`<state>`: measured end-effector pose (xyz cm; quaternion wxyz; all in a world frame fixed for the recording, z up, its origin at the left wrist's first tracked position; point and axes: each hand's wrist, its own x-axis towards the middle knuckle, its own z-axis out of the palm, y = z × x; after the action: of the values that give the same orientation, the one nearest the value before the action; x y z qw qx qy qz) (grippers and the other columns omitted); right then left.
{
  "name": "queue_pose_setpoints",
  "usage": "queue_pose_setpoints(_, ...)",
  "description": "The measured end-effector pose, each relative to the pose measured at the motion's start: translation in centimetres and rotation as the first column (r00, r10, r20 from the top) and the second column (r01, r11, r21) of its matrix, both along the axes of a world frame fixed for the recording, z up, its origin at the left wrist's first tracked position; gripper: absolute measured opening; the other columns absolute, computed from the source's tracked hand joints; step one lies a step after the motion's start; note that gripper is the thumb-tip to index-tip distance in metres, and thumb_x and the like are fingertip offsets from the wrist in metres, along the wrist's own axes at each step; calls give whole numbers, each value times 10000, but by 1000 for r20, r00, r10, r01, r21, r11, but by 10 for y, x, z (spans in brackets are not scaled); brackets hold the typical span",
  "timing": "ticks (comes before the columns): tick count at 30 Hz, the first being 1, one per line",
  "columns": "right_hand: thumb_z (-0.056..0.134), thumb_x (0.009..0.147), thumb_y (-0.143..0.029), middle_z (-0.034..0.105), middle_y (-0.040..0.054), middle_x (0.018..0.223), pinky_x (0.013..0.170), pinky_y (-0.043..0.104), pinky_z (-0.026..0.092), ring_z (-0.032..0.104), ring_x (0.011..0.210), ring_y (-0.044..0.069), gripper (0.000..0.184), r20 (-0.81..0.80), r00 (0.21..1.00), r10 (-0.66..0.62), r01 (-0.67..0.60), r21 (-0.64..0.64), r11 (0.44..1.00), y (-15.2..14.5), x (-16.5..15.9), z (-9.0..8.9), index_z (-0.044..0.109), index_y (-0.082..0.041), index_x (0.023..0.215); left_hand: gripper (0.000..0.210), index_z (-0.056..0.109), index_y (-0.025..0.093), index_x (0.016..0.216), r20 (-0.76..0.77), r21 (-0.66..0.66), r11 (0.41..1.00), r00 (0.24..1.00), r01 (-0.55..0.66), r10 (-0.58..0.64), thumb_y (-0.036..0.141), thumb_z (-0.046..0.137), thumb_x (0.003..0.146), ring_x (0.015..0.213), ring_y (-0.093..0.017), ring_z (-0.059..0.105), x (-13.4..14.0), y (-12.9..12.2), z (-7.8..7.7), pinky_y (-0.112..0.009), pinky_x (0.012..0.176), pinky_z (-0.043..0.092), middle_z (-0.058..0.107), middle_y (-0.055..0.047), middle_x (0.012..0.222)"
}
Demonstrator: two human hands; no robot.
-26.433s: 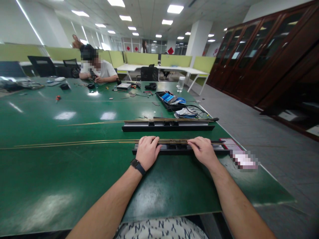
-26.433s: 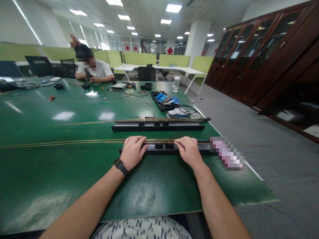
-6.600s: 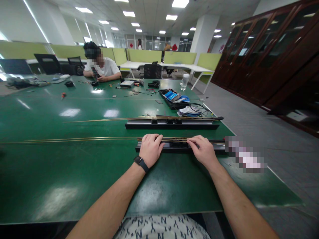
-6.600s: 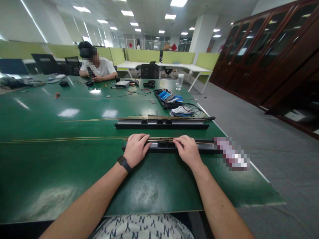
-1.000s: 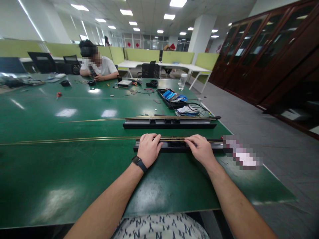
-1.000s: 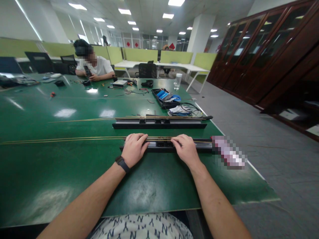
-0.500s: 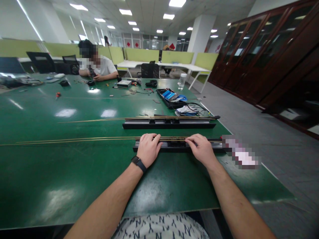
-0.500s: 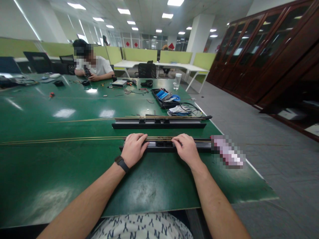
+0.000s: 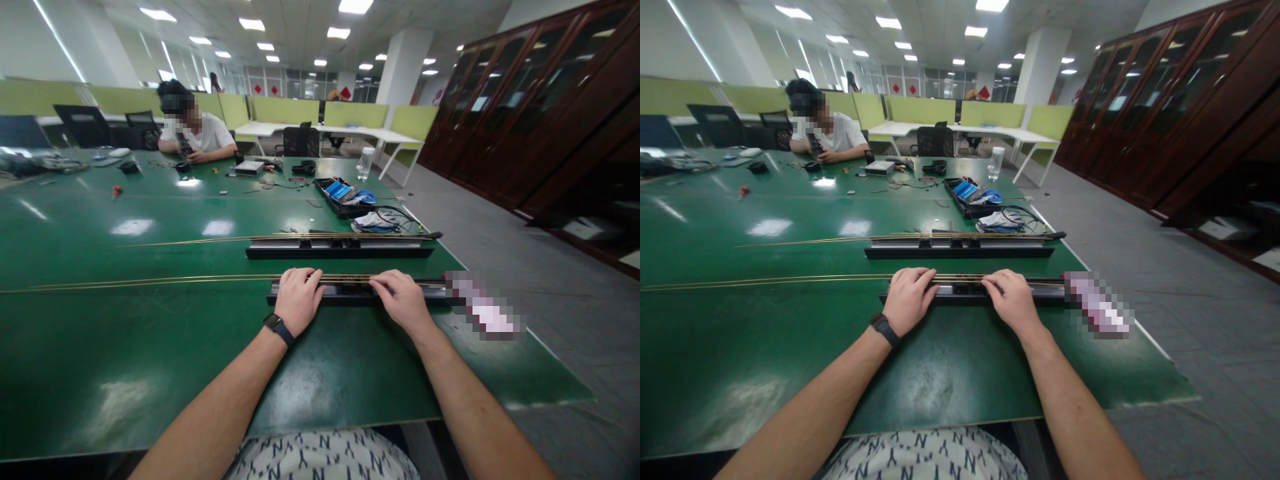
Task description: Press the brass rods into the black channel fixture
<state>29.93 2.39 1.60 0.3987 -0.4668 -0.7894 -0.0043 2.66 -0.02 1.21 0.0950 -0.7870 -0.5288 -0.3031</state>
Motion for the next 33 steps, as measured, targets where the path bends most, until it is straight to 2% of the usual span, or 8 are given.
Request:
queue_pose_setpoints(16,592,966,-339,728,39,929,840,393,475,671,904,221,160,16,1000,-4,4,-27,1000,1,5,3,703,-251,891,276,654,213,1217,-1,7,1000,1000,5,-5,331,585,978,1042,-256,614,0,-1,2,-436,1001,440,689,-99,1138)
queue_pose_setpoints(23,597,973,-380,743,44,979,870,402,482,682,937,219,185,17,1000,-5,5,-8,1000,0,3,1,735,-257,970,296,649,203,1236,-7,6,1000,1000,-2,2,338,584,982,1047,-258,614,0,0,0,-441,1006,436,689,-103,1154)
queue_pose_setpoints(33,598,968,-355,735,37,925,827,376,471,678,892,207,188,-3,1000,-15,15,-5,1000,0,0,-1,736,-248,901,282,656,205,1220,-3,-4,1000,1000,4,-4,328,595,974,1046,-255,618,0,-1,3,-442,998,444,696,-101,1139)
